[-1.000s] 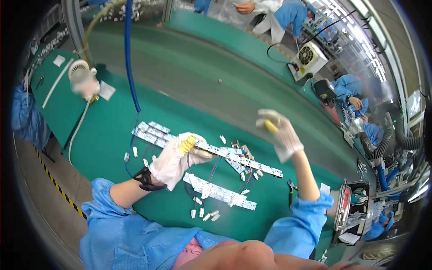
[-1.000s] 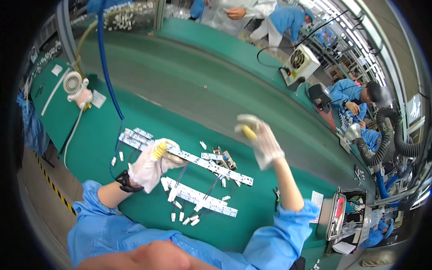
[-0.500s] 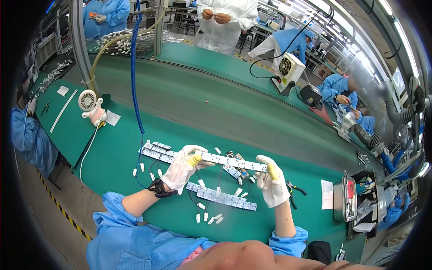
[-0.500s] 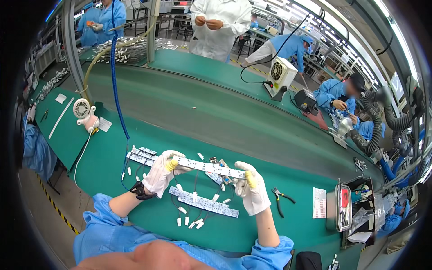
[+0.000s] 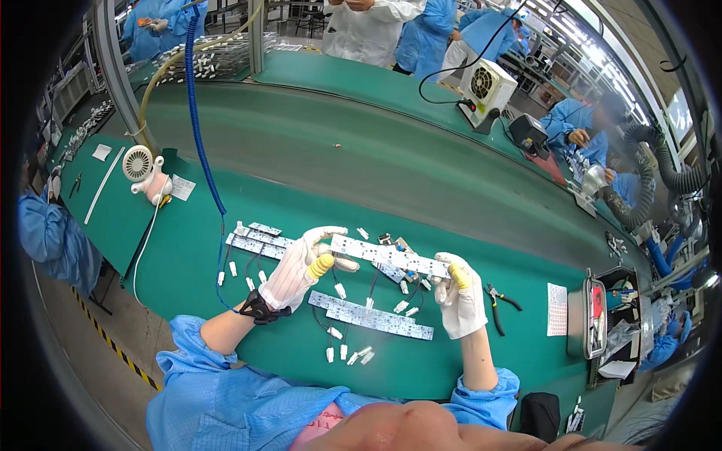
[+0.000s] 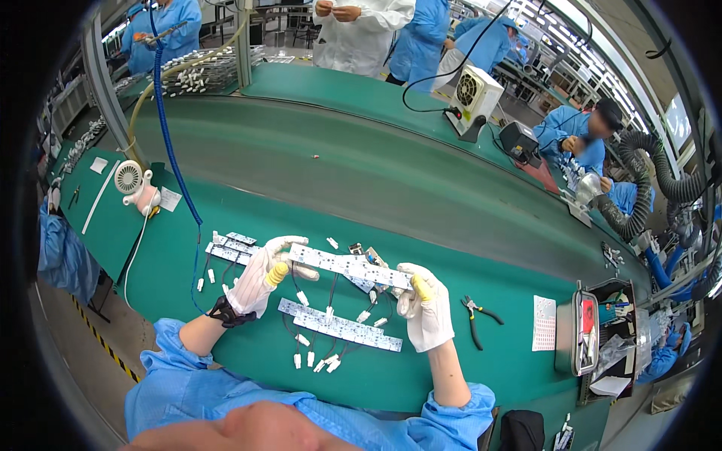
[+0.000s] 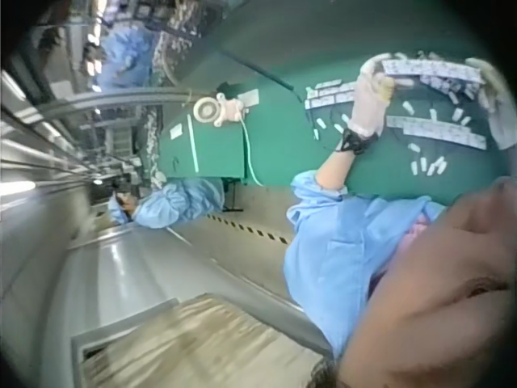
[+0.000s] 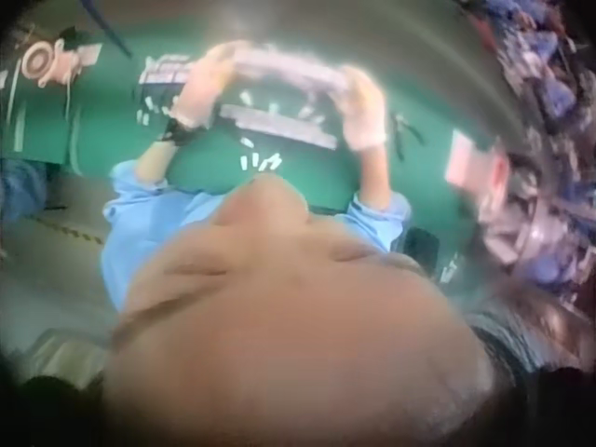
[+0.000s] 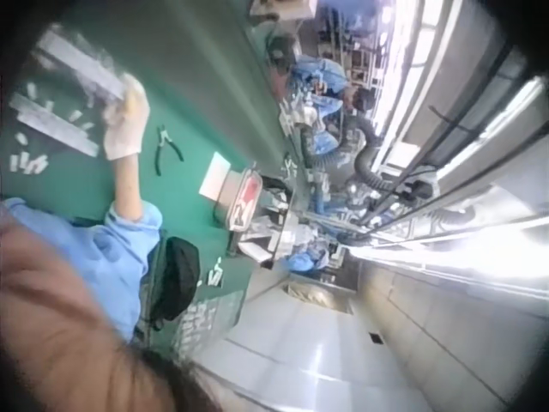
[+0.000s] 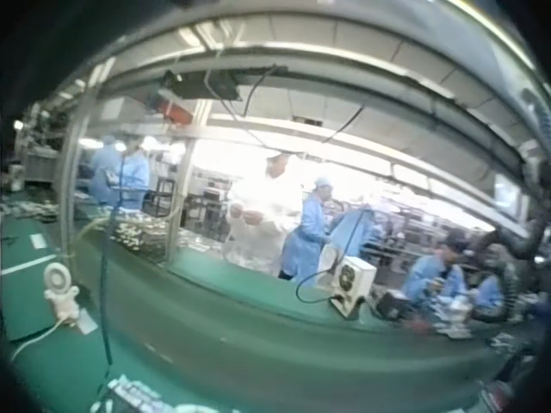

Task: Manually assemble and inspect electronic components on a strip of circuit boards.

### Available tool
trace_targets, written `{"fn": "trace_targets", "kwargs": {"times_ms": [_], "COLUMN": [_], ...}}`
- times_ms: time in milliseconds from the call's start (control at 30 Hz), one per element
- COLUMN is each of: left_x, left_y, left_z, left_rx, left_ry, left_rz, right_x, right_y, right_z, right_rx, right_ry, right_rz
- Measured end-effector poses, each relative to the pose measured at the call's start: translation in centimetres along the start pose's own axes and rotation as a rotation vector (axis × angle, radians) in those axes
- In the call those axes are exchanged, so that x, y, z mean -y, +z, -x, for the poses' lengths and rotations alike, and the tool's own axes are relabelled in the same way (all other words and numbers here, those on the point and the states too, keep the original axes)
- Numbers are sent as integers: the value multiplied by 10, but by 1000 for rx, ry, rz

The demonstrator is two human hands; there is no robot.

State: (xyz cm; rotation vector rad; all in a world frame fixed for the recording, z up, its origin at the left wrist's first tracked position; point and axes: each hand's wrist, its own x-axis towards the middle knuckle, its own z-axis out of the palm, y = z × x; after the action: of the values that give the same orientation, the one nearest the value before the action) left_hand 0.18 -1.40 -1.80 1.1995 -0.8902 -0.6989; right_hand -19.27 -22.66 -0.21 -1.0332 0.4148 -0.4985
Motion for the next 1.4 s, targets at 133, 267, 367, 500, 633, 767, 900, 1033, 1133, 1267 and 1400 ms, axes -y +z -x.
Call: {"fn": "trace_targets", "kwargs": {"times_ms": [133,267,367,500,633,767,900,1033,1133,1267,1400], "left_x": [-5,-5,-8,-6,1,-3,-5,2,5,-2,-4], "left_y": [3,5,7,7,6,6,5,3,5,4,4], "left_z": [-3,2,2,3,2,-2,0,-2,0,3,1], "left_rx": [47,-35,-58,-59,-60,-55,-65,-33,-60,-56,-42], "left_ry": [-17,6,-8,12,29,5,20,7,31,24,11], "left_rz": [-16,4,-1,-24,4,4,5,-79,24,-63,-168], "right_x": [1,-3,-2,0,1,2,1,1,0,0,-1], "right_y": [-1,2,1,1,3,3,5,1,2,3,3], "right_z": [4,6,8,10,11,8,7,7,8,8,7], "right_rx": [3,20,21,22,21,1,12,20,25,36,30], "right_ry": [-16,-10,-15,-11,-1,0,-18,-12,-1,-9,-7], "right_rz": [10,42,65,75,51,55,76,61,62,59,65]}}
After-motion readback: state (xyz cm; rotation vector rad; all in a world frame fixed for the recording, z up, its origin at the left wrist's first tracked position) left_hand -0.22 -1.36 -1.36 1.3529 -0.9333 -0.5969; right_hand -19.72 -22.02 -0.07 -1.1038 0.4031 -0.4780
